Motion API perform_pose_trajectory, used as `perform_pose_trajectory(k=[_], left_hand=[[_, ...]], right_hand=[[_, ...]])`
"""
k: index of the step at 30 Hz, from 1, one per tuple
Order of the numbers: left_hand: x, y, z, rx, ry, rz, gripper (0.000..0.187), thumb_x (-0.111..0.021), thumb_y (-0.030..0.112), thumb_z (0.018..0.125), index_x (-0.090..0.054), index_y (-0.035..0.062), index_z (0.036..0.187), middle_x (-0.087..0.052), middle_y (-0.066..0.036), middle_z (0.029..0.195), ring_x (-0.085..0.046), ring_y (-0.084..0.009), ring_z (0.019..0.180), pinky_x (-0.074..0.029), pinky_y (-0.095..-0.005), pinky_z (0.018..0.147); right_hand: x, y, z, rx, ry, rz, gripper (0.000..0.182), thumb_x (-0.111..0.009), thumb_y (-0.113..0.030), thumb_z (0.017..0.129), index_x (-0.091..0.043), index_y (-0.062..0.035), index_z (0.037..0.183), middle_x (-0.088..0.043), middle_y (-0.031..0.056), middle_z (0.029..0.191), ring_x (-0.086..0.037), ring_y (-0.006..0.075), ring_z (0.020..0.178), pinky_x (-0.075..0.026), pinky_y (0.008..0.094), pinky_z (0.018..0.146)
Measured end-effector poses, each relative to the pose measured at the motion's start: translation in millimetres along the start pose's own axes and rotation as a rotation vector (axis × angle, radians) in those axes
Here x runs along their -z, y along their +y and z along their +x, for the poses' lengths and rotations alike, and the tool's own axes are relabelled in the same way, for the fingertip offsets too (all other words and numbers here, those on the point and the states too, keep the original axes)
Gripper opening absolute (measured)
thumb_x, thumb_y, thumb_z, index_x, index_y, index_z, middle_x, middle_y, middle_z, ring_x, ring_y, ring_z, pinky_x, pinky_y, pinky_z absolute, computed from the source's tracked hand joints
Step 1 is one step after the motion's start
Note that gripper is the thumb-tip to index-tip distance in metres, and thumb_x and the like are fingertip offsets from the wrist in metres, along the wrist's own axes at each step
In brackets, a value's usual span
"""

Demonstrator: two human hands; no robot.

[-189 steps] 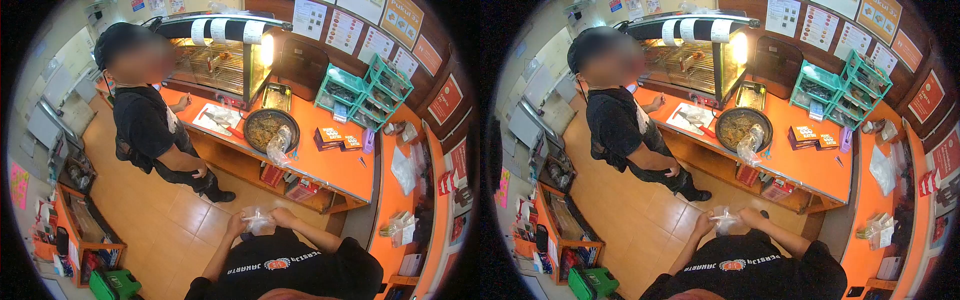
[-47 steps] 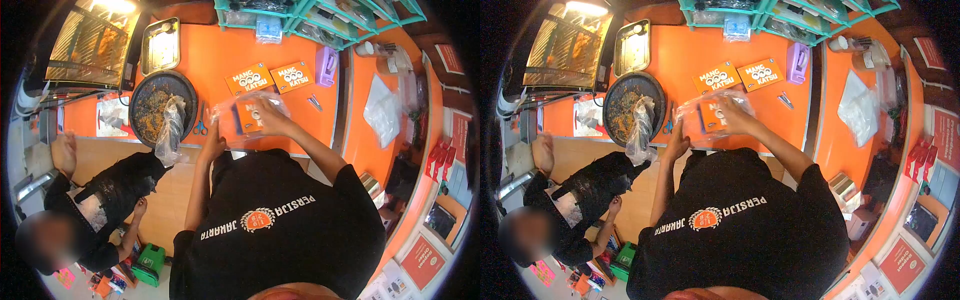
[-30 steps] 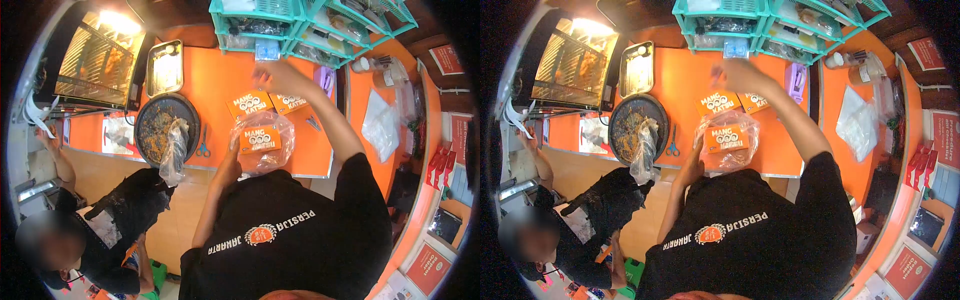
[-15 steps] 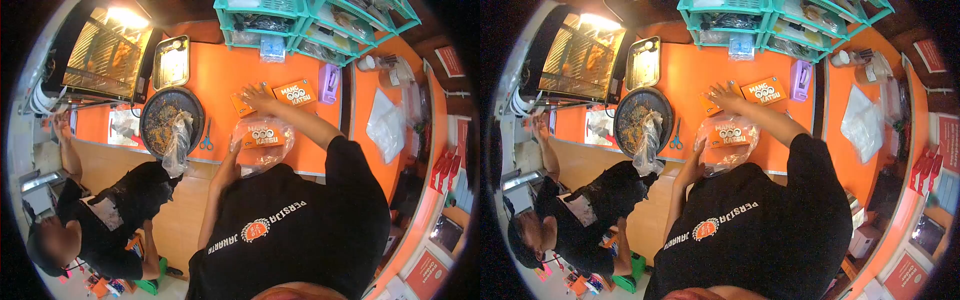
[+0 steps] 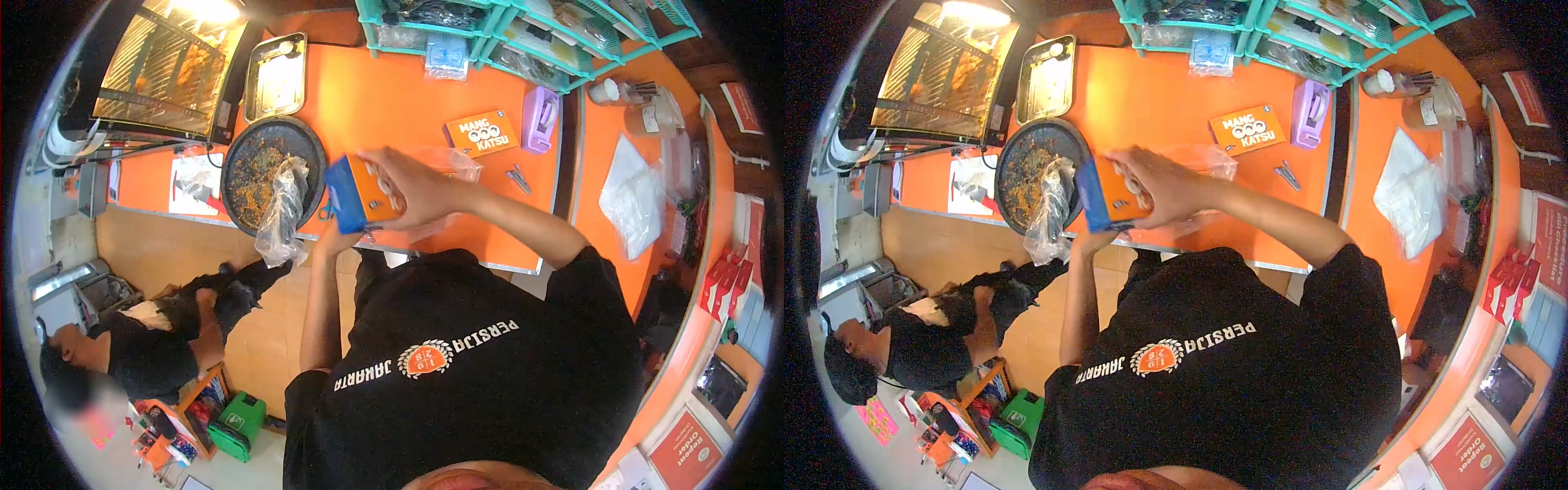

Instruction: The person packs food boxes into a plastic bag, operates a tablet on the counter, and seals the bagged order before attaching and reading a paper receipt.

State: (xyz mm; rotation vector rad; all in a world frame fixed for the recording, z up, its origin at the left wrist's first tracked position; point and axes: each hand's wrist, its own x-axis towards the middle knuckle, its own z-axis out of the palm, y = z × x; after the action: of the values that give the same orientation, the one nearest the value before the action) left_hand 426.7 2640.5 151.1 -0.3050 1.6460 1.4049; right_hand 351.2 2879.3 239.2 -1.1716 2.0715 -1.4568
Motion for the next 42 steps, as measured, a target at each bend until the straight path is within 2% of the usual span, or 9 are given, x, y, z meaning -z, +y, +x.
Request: perform_pose_trajectory(k=[2, 6, 13, 18, 23, 26, 31, 35, 42], left_hand=[[1, -3, -3, -0.632, 0.166, 0.307, 0.091, -0.066, -0.009, 0.089, -0.018, 0.0057, 0.165, -0.037, -0.02, 0.162, -0.04, -0.0313, 0.149, -0.04, -0.0394, 0.116], [-4, -40, 19, -0.461, 0.074, 0.258, 0.104, -0.058, -0.013, 0.078, -0.002, -0.0013, 0.165, -0.002, -0.029, 0.171, 0.0, -0.0325, 0.16, -0.012, -0.0393, 0.129], [-55, 30, -26, -0.622, 0.167, 0.632, 0.109, -0.041, -0.022, 0.066, -0.011, 0.0053, 0.166, -0.009, -0.026, 0.172, 0.001, -0.0371, 0.16, -0.009, -0.0405, 0.129], [-55, 33, -70, -0.828, 0.417, 0.913, 0.095, -0.044, -0.019, 0.079, -0.02, 0.0112, 0.166, -0.008, -0.025, 0.172, 0.002, -0.039, 0.16, -0.006, -0.0499, 0.129], [-66, -15, -88, -1.006, 0.544, 0.896, 0.067, -0.06, 0.024, 0.104, -0.03, 0.0077, 0.162, -0.007, -0.028, 0.17, -0.016, -0.0467, 0.155, -0.016, -0.0604, 0.124], [-71, -70, -66, -1.312, 0.837, 1.294, 0.07, -0.059, 0.041, 0.104, -0.034, 0.0068, 0.159, -0.017, -0.031, 0.166, -0.018, -0.0491, 0.153, -0.019, -0.0666, 0.121], [-142, -188, -42, -1.562, 0.407, 1.16, 0.061, -0.058, 0.027, 0.105, -0.038, -0.001, 0.155, -0.036, -0.031, 0.159, -0.034, -0.0467, 0.147, -0.026, -0.0582, 0.122], [-217, -274, -68, -0.685, -0.557, 1.132, 0.049, -0.057, 0.016, 0.103, -0.046, -0.0042, 0.147, -0.055, -0.026, 0.14, -0.052, -0.0352, 0.133, -0.04, -0.0456, 0.113], [-352, -423, -80, -0.343, -0.934, 1.263, 0.04, -0.061, 0.019, 0.103, -0.057, 0.001, 0.139, -0.067, -0.014, 0.117, -0.064, -0.0255, 0.109, -0.05, -0.0357, 0.099]], right_hand=[[-15, 30, -31, -0.04, 0.003, -0.236, 0.107, -0.087, -0.017, 0.068, -0.029, -0.0063, 0.158, -0.052, 0.0212, 0.131, -0.054, 0.0377, 0.121, -0.045, 0.0494, 0.104], [-34, 81, -78, -0.253, -0.11, -0.711, 0.107, -0.088, -0.02, 0.069, -0.03, -0.0096, 0.159, -0.048, 0.0233, 0.142, -0.043, 0.0443, 0.137, -0.038, 0.0582, 0.111], [-43, 51, -76, -0.201, 0.17, -0.683, 0.081, -0.083, -0.03, 0.08, -0.047, -0.0082, 0.149, -0.048, 0.0197, 0.15, -0.043, 0.0398, 0.141, -0.038, 0.0561, 0.115], [-72, 12, -142, -0.171, 0.576, -0.63, 0.04, -0.069, -0.023, 0.094, -0.063, -0.0053, 0.129, -0.058, 0.0143, 0.14, -0.053, 0.0348, 0.133, -0.043, 0.0469, 0.112], [-193, -44, -284, -0.517, 1.026, -0.736, 0.028, -0.067, -0.029, 0.091, -0.069, -0.0018, 0.096, -0.065, 0.0115, 0.115, -0.06, 0.0333, 0.117, -0.048, 0.0481, 0.1], [-306, -103, -371, -0.887, 1.24, -0.789, 0.022, -0.067, -0.026, 0.095, -0.07, -0.0072, 0.105, -0.065, 0.0104, 0.121, -0.061, 0.0315, 0.116, -0.047, 0.0459, 0.099], [-531, -184, -530, -1.345, 1.907, -0.959, 0.016, -0.069, -0.015, 0.086, -0.075, -0.0017, 0.093, -0.072, 0.0177, 0.102, -0.067, 0.0365, 0.103, -0.052, 0.0476, 0.092], [-641, -260, -625, -2.062, 1.918, -0.963, 0.045, -0.072, -0.034, 0.088, -0.065, -0.0053, 0.122, -0.055, 0.0228, 0.138, -0.049, 0.0419, 0.131, -0.043, 0.0555, 0.103], [-644, -288, -804, -1.914, 1.778, -0.891, 0.068, -0.066, -0.049, 0.095, -0.052, -0.0081, 0.147, -0.025, 0.0245, 0.165, -0.014, 0.0479, 0.155, -0.015, 0.0698, 0.12]])
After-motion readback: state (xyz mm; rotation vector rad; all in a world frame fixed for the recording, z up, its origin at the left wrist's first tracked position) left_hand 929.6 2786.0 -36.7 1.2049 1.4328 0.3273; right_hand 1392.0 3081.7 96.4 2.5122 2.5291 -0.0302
